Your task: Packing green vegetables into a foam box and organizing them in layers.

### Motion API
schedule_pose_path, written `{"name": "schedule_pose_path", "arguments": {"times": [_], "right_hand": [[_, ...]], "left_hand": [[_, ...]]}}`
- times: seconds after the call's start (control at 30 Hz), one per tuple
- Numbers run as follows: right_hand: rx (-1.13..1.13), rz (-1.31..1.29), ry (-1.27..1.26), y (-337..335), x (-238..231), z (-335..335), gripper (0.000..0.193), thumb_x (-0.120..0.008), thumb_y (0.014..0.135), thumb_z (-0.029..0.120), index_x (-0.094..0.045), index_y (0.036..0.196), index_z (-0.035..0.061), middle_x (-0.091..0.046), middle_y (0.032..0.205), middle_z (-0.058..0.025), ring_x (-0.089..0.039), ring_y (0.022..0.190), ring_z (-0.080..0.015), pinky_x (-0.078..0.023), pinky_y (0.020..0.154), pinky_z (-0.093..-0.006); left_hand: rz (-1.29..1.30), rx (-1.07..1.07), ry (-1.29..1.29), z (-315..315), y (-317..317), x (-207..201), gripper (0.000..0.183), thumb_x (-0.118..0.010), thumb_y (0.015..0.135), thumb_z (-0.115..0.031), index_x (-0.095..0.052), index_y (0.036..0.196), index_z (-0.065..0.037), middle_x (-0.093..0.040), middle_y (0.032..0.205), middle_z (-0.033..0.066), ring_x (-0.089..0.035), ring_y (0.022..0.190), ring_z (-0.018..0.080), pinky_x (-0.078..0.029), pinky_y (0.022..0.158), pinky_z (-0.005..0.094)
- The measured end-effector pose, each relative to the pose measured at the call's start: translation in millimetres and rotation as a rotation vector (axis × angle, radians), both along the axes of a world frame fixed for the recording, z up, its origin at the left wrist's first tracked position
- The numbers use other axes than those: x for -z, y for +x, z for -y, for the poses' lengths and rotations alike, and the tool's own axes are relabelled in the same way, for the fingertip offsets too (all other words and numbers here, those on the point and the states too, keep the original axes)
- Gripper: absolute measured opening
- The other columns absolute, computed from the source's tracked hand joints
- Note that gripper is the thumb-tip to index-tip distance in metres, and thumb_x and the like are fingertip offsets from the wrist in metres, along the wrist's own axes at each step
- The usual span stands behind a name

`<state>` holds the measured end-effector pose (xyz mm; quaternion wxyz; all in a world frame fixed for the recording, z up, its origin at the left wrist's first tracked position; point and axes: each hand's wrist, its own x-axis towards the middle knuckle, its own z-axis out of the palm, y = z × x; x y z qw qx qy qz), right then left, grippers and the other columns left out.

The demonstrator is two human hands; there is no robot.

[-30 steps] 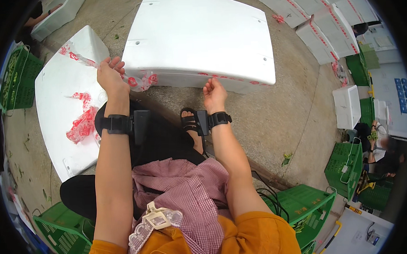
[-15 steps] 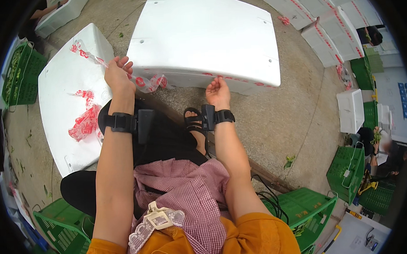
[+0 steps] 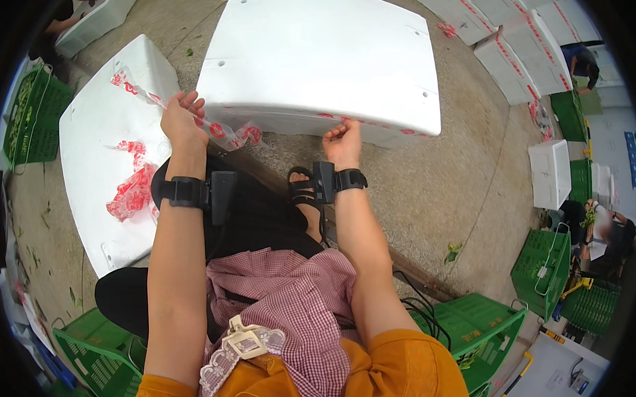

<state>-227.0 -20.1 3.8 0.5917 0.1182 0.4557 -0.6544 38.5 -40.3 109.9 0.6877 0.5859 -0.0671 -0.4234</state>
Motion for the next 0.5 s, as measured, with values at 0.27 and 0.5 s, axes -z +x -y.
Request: {"name": "schedule_pose_path", "arguments": {"times": [0.27,0.5], "right_hand": [[0.091,-0.237,-0.082,14,-7,-8,0.009,-0.053,0.085,0.016,-0.05,0.08,0.0089,-0.049,0.072,0.0002,-0.046,0.064,-0.0123,-0.042,0.06,-0.0277],[0.066,-0.231,-0.095,5,-9,-4,0.006,-0.051,0.085,0.013,-0.053,0.084,0.0073,-0.054,0.08,-0.0017,-0.052,0.071,-0.0126,-0.043,0.061,-0.0266]], "left_hand": [[-0.054,-0.009,0.007,1,1,0,0.028,-0.035,0.092,-0.02,-0.047,0.107,0.001,-0.06,0.086,0.0103,-0.056,0.066,0.0158,-0.041,0.055,0.0248],[-0.084,0.016,0.005,7,4,8,0.034,-0.038,0.092,-0.017,-0.043,0.118,0.004,-0.06,0.097,0.0166,-0.06,0.073,0.0238,-0.045,0.056,0.0275]]}}
